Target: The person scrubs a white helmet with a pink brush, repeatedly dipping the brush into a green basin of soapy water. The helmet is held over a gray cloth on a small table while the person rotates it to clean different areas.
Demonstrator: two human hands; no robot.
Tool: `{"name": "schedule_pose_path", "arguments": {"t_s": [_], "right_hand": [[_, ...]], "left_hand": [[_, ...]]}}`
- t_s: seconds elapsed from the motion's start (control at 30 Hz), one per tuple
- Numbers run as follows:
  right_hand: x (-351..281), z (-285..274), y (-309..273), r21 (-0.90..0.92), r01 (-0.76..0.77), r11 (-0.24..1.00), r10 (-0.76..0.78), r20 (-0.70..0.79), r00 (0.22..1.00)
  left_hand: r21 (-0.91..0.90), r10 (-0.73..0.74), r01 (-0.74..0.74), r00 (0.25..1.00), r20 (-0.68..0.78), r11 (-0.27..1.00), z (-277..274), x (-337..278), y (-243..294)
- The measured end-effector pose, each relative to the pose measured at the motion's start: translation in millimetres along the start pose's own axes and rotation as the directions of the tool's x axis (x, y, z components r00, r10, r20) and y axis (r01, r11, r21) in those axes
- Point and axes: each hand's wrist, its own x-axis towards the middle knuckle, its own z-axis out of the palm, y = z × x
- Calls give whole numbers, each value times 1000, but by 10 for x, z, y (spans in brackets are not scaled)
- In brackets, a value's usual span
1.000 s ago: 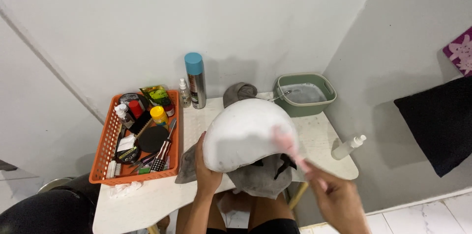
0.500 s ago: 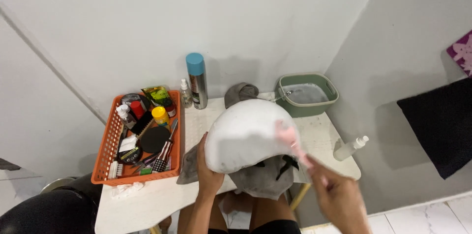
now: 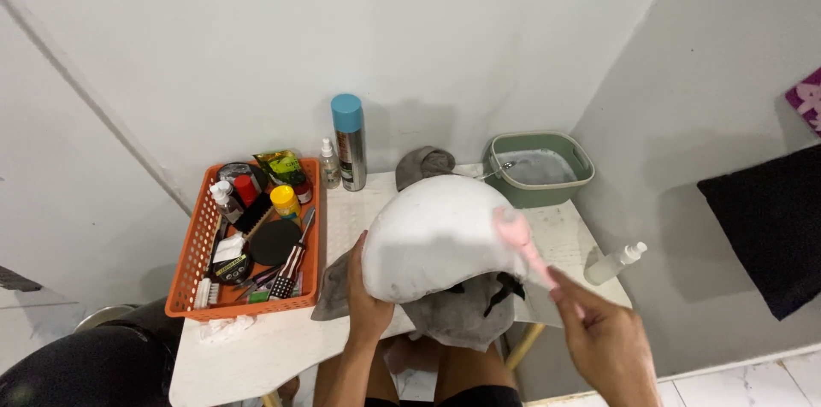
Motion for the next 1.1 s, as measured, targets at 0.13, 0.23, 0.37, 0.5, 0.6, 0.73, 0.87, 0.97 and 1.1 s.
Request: {"name": "schedule_pose_path", "arguments": {"t_s": [0.13,0.23,0.37,0.5,0.6,0.73,0.87,0.97,1.1], "right_hand": [[-108,-21,-89,265,209,941,-270,223,937],[20,40,83,174,280,944,-297,81,952],[-39,116,180,203,144,969,-186,203,962],[-26,33,36,82,64,995,-73,112,991],[-74,74,-18,221,103,970,-134,132,982],[-59,23,-31,151,126,980,-143,106,984],[-102,89,5,245,139,960,-208,287,935],[-59,1,-50,230,-5,973,-27,137,990],[-46,67,43,133,111,985,-117,39,992]], "left_hand": [[2,38,-38,999,13,999,-9,15,-30],[4,47,-47,999,8,999,-3,-12,-56],[-9,-34,34,999,6,999,-11,2,-13],[-20,-15,15,1000,3,1000,3,0,-3],[0,-13,13,1000,1,1000,0,7,-39],[7,7,-7,1000,8,1000,-4,-8,-5],[0,55,-55,998,-6,998,5,8,-53],[-5,-1,1,1000,0,1000,18,17,51],[2,-40,40,999,12,999,9,10,-24]]}}
